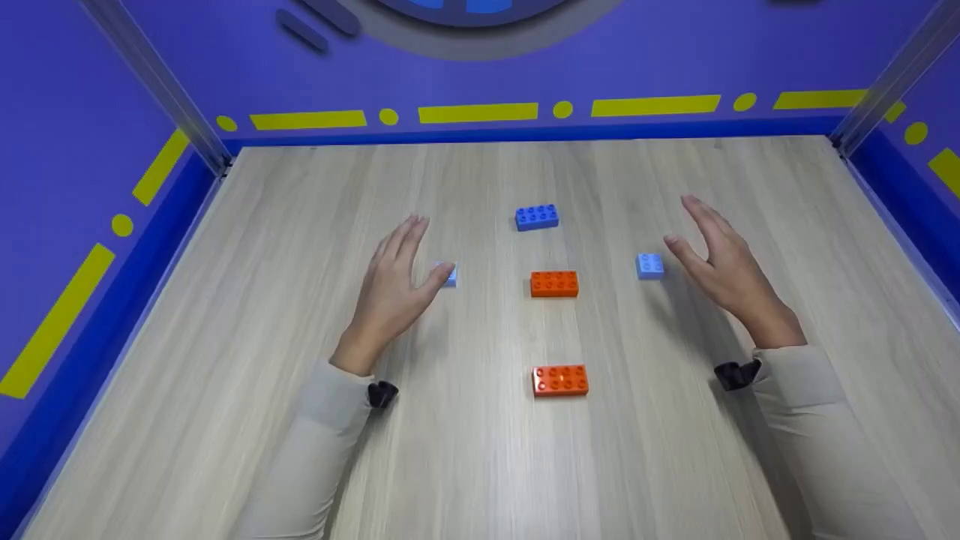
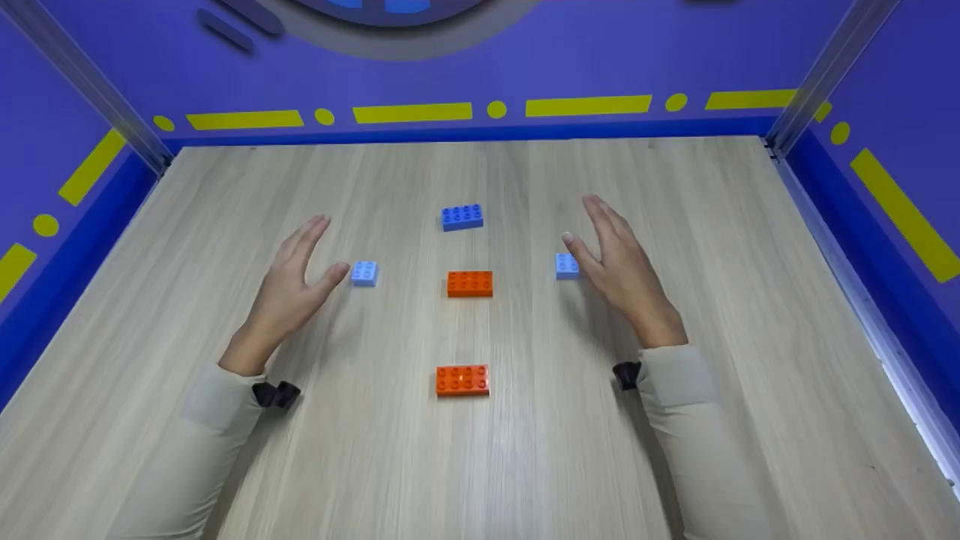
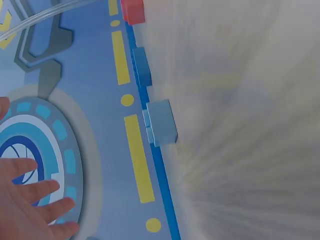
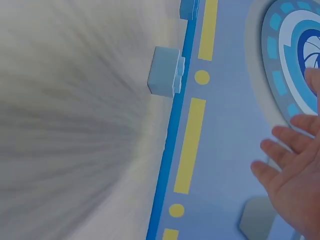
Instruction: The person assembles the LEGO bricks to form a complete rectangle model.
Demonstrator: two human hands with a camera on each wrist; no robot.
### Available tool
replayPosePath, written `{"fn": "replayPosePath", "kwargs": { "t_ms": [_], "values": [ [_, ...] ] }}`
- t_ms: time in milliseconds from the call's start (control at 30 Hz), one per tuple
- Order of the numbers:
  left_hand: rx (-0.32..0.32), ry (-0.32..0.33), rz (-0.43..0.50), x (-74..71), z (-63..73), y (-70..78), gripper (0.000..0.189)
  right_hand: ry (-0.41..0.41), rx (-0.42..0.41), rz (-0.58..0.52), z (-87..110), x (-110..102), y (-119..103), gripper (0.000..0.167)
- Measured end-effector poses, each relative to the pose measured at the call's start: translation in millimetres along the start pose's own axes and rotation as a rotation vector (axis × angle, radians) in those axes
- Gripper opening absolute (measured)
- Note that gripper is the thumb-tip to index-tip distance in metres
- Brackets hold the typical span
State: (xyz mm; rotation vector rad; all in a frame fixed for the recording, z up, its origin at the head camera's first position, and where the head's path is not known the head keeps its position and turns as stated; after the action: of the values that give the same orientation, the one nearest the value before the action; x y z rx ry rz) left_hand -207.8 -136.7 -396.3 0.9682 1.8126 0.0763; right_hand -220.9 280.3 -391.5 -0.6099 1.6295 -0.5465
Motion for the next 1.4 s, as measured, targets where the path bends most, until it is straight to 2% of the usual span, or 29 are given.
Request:
{"fn": "replayPosePath", "kwargs": {
  "t_ms": [233,467,733,833,1100,1267,1400],
  "values": [
    [-0.046,-0.087,0.298,9.2,2.3,10.0,0.070,-0.154,-0.026,-0.028,-9.8,11,-6,0.064],
    [-0.009,-0.172,0.503,24.6,8.0,18.5,0.062,-0.274,-0.044,-0.043,-15.5,23,-11,0.063],
    [-0.010,-0.322,0.692,47.4,15.0,31.4,0.061,-0.373,-0.036,-0.031,-20.4,39,-16,0.058],
    [-0.001,-0.366,0.731,53.7,16.0,36.8,0.060,-0.393,-0.044,-0.028,-21.8,45,-17,0.057],
    [0.006,-0.487,0.724,71.3,22.7,45.0,0.056,-0.479,-0.010,-0.007,-26.3,60,-23,0.059],
    [-0.011,-0.503,0.765,79.2,26.8,47.8,0.054,-0.521,0.014,0.015,-30.2,68,-27,0.056],
    [0.004,-0.519,0.750,85.8,29.2,50.2,0.054,-0.545,-0.008,0.013,-32.6,74,-30,0.050]
  ]
}}
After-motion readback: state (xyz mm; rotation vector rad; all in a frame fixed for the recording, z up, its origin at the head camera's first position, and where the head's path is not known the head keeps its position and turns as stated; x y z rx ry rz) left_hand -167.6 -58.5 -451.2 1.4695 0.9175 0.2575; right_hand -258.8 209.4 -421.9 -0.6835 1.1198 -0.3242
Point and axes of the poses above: each hand's wrist, its own z-axis away from the middle knuckle, its own x-axis out of the palm, y = z × x, the point moved 2 cm from there along -z, towards the middle knuckle, and after that the axes turned 14 degrees about x, right-handed, at the moved point
